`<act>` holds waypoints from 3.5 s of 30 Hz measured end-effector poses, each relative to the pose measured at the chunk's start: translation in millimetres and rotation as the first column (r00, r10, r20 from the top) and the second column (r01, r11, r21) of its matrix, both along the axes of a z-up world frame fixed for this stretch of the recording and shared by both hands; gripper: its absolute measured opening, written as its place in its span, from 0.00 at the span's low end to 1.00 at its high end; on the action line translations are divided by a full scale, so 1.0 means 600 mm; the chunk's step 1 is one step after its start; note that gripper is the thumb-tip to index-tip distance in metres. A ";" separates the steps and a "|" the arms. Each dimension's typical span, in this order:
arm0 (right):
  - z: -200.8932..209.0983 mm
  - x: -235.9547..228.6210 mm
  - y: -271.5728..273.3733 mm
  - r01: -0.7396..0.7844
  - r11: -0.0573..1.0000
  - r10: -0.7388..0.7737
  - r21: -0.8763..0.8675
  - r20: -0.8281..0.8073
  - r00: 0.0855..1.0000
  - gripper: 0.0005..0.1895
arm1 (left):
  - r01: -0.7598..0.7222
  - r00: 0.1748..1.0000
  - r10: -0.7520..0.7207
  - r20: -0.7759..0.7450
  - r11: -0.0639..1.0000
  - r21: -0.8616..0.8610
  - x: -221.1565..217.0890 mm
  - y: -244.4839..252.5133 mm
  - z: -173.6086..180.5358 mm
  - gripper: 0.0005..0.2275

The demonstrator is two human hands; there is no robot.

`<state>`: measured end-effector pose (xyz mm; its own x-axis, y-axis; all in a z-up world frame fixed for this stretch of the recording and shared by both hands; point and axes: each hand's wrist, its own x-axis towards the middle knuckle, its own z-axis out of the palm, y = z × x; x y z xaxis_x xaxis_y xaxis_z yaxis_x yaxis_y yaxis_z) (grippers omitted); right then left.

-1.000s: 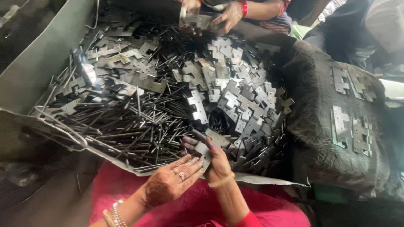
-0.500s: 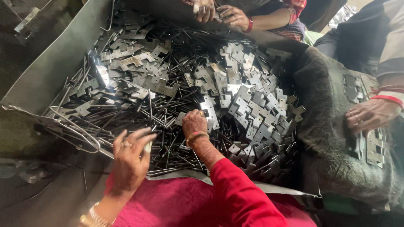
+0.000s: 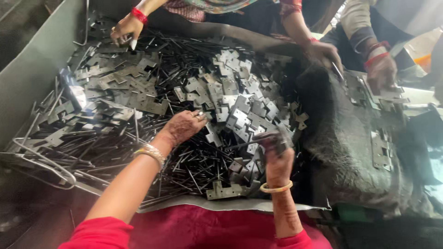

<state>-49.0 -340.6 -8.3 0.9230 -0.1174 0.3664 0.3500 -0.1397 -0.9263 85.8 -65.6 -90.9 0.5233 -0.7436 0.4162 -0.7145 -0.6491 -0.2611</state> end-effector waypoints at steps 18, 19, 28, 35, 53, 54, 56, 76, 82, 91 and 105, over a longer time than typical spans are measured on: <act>-0.180 -0.074 0.225 0.340 0.333 0.606 0.880 -0.475 0.638 0.29 | -0.751 0.613 -0.285 -0.737 0.080 -0.656 -0.361 0.048 0.002 0.13; -0.181 -0.077 0.233 0.300 0.405 0.571 0.864 -0.495 0.655 0.24 | -0.606 0.759 -0.068 -0.648 0.290 -0.740 -0.375 0.035 -0.003 0.11; -0.123 -0.049 0.216 0.045 0.967 0.068 0.252 -0.422 0.904 0.21 | -0.770 0.265 -0.273 -0.925 0.517 -0.374 -0.306 0.084 0.028 0.11; -0.095 0.012 0.104 -0.445 0.806 0.099 -0.390 -0.652 0.752 0.17 | -0.391 0.399 -0.343 -0.850 0.775 -0.496 -0.067 0.072 0.009 0.12; -0.048 0.112 -0.399 0.626 -0.417 -0.578 -0.660 0.723 0.378 0.33 | -0.666 0.704 0.328 -0.630 0.614 -0.424 -0.167 0.067 0.196 0.10; -0.049 0.089 -0.339 0.631 -0.180 -0.610 -0.755 0.588 0.530 0.34 | -0.740 0.613 0.192 -0.766 0.479 -0.472 -0.190 0.062 0.200 0.09; -0.071 0.043 -0.176 0.291 0.404 -0.177 -0.867 0.238 0.955 0.09 | -0.785 0.524 -0.257 -0.812 0.225 -0.577 -0.234 0.053 0.191 0.08; -0.140 0.158 0.225 0.196 0.046 -0.139 -0.980 0.188 0.972 0.05 | -0.686 0.727 0.131 -0.674 0.096 -0.721 -0.292 0.114 0.052 0.09; 0.014 0.060 0.012 0.436 0.626 -0.117 -0.647 0.475 0.872 0.07 | -0.478 0.869 0.166 -0.467 0.525 -0.704 -0.124 -0.049 0.013 0.06; -0.033 0.019 -0.060 0.359 0.477 0.010 0.802 -0.413 0.910 0.09 | -0.922 0.372 0.097 -0.923 0.151 -0.356 0.046 -0.162 -0.058 0.13; -0.216 -0.040 0.124 0.336 0.395 0.397 0.855 -0.489 0.776 0.19 | -0.592 0.767 0.484 -0.422 0.786 -0.175 -0.123 -0.017 0.077 0.08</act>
